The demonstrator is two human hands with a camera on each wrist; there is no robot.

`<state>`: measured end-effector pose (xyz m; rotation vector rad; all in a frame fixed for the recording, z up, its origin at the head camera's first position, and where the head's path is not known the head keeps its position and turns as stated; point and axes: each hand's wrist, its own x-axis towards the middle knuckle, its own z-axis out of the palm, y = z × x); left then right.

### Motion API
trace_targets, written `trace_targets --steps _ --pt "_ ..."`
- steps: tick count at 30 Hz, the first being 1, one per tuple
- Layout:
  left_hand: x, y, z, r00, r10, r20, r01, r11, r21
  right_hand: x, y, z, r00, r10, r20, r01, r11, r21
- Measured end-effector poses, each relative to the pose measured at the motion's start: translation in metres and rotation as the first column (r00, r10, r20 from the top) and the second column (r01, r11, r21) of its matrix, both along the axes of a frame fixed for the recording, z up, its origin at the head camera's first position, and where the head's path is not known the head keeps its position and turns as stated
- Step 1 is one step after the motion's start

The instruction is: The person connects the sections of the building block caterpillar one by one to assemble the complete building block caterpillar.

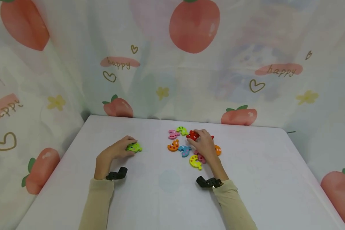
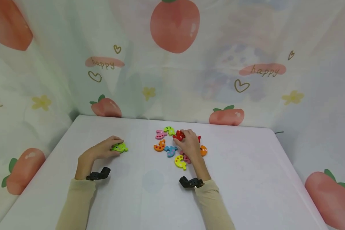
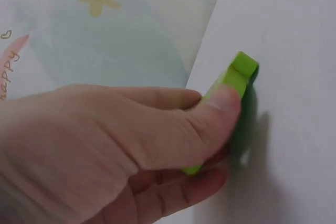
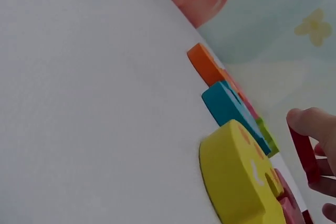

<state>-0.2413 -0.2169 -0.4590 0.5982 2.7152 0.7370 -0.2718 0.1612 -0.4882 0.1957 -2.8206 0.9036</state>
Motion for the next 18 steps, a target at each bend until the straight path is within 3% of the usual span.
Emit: trace_targets --steps 7,18 --pt "-0.001 -0.006 0.003 0.999 -0.051 0.008 0.051 0.998 -0.025 0.007 -0.011 0.015 0.997 0.058 0.048 -0.051 0.99 -0.128" --pt "0.002 -0.01 0.001 0.996 -0.086 -0.03 0.084 0.994 -0.074 0.018 -0.028 0.036 0.989 0.147 -0.004 -0.145 0.973 -0.181"
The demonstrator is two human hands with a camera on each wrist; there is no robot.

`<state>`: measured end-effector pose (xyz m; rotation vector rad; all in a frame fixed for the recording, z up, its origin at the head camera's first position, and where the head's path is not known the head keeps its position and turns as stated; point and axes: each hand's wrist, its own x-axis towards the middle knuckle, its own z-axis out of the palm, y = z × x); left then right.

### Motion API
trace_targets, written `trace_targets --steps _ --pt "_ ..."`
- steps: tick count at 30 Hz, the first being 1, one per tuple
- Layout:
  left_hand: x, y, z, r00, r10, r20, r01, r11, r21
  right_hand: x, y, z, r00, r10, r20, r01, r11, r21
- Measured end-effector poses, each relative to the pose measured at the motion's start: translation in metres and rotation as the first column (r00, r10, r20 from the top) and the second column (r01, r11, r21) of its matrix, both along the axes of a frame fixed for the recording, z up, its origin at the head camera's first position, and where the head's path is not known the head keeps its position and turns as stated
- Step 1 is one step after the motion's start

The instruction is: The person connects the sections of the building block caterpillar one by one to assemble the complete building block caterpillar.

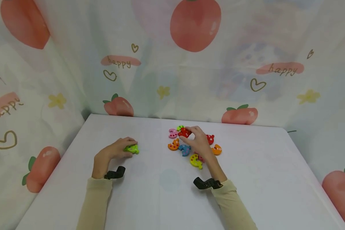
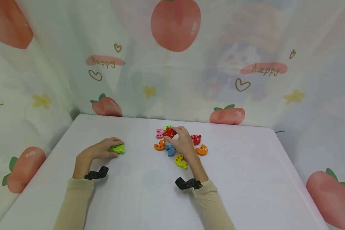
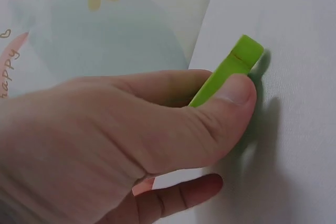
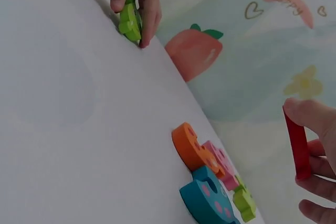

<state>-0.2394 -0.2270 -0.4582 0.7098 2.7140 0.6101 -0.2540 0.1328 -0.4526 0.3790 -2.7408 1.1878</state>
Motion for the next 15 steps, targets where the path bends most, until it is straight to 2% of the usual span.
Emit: trace_targets --steps 3,9,15 --pt "0.001 0.0 0.003 1.0 0.012 0.005 -0.012 1.0 0.001 0.004 -0.008 0.003 0.999 0.046 -0.006 -0.046 0.999 -0.023" --pt "0.003 -0.001 0.005 0.992 0.105 0.065 -0.107 0.994 0.024 0.012 -0.023 0.006 0.992 0.123 -0.039 -0.124 0.992 -0.039" --pt "0.002 -0.005 0.003 0.994 0.085 0.075 -0.088 0.996 0.034 0.018 -0.031 0.011 0.985 0.157 -0.073 -0.162 0.985 -0.056"
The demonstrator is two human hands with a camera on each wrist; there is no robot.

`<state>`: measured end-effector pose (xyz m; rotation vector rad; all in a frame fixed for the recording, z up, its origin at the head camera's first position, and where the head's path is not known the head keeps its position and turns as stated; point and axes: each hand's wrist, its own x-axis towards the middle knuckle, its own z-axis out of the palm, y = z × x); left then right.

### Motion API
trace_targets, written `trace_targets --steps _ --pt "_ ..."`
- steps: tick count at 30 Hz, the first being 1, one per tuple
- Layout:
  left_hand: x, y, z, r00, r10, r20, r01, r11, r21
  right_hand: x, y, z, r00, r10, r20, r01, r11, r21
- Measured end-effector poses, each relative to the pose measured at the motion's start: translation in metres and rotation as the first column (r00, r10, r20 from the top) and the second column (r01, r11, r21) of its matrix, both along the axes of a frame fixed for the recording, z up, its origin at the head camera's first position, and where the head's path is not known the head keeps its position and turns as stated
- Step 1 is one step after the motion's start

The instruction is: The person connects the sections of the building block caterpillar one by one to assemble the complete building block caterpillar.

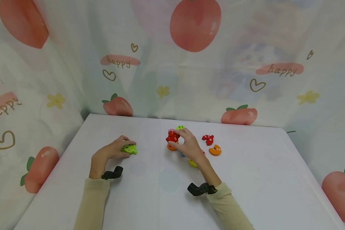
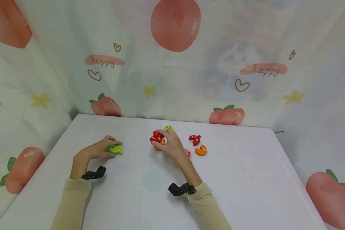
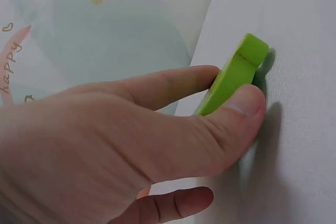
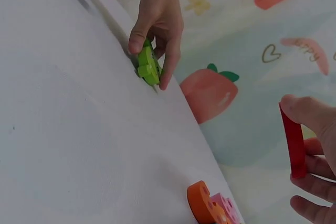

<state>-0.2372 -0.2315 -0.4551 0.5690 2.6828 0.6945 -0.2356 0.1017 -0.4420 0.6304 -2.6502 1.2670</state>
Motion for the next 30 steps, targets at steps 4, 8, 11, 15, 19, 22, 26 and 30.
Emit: trace_targets --steps 4,8,11,15,19,22,26,30 --pt "0.0 -0.003 -0.001 0.998 -0.033 -0.047 0.033 0.999 -0.016 0.003 -0.003 0.002 1.0 0.013 -0.023 -0.012 1.0 0.01" --pt "0.0 -0.005 -0.003 0.996 -0.049 -0.08 0.046 0.998 -0.038 0.005 -0.004 0.004 0.999 0.027 -0.036 -0.027 1.0 0.004" --pt "0.0 -0.005 -0.003 0.994 -0.064 -0.089 0.06 0.997 -0.045 0.006 -0.005 0.004 0.999 0.031 -0.034 -0.031 1.0 0.0" --pt "-0.001 -0.005 -0.003 0.992 -0.078 -0.095 0.074 0.996 -0.05 0.007 -0.007 0.003 0.999 0.032 -0.024 -0.032 0.999 0.008" --pt "-0.003 -0.006 -0.003 0.991 -0.096 -0.095 0.091 0.994 -0.059 0.009 -0.01 0.002 0.999 0.038 -0.023 -0.037 0.998 0.045" --pt "-0.003 -0.007 -0.004 0.992 -0.095 -0.084 0.091 0.994 -0.054 0.012 -0.014 0.002 0.998 0.056 -0.014 -0.055 0.996 0.063" --pt "-0.004 -0.01 -0.004 0.995 -0.083 -0.057 0.081 0.996 -0.03 0.015 -0.019 0.001 0.995 0.096 0.008 -0.096 0.993 0.068" --pt "-0.004 -0.011 -0.005 0.997 -0.07 -0.037 0.069 0.997 -0.015 0.016 -0.024 0.0 0.99 0.141 0.011 -0.142 0.987 0.074"
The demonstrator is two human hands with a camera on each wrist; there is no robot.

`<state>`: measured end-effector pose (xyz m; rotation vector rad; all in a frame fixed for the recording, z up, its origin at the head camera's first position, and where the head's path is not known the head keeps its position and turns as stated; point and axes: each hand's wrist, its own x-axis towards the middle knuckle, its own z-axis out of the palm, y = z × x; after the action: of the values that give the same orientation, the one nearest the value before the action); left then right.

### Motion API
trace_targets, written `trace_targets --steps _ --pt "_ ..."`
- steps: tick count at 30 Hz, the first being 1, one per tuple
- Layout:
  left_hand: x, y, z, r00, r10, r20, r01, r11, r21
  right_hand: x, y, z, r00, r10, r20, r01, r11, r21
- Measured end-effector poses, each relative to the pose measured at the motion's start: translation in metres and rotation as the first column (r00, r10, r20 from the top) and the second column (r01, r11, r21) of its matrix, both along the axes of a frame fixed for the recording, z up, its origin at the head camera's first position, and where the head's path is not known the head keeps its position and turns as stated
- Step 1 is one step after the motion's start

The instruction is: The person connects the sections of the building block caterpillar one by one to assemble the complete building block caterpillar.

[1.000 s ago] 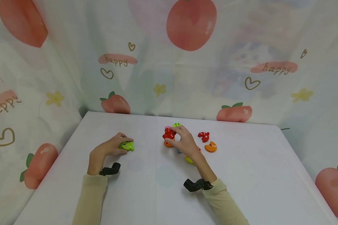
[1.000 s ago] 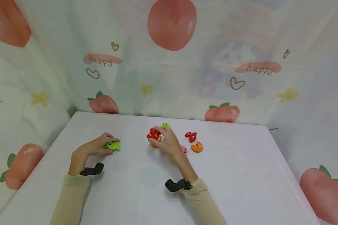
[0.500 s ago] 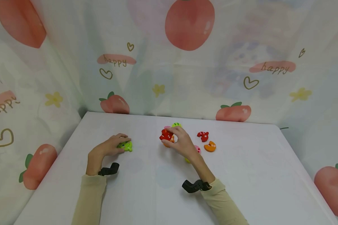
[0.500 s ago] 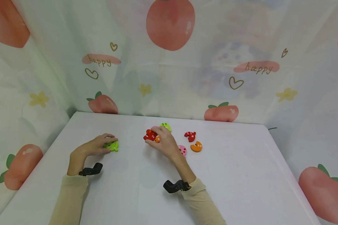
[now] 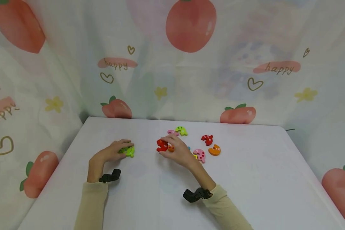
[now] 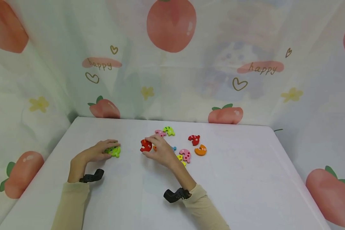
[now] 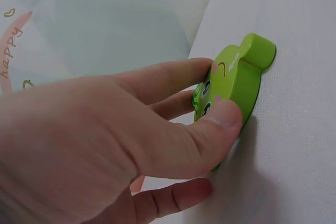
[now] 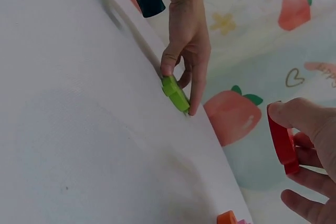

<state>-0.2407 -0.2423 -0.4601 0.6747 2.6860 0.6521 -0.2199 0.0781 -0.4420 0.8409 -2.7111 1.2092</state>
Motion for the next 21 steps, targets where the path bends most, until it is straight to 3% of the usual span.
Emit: trace_targets --steps 8,15,21 --pt "0.001 0.004 -0.006 0.994 0.063 -0.093 -0.064 0.998 -0.009 0.002 -0.008 -0.006 0.999 0.052 -0.004 -0.052 0.999 -0.006" --pt "-0.004 0.003 -0.018 0.957 0.164 -0.239 -0.161 0.986 0.034 -0.001 -0.03 -0.006 0.999 0.03 0.044 -0.03 0.999 0.012" --pt "-0.008 0.005 -0.021 0.944 0.269 -0.19 -0.263 0.963 0.056 -0.009 -0.056 -0.011 0.999 -0.01 0.05 0.007 0.998 0.065"
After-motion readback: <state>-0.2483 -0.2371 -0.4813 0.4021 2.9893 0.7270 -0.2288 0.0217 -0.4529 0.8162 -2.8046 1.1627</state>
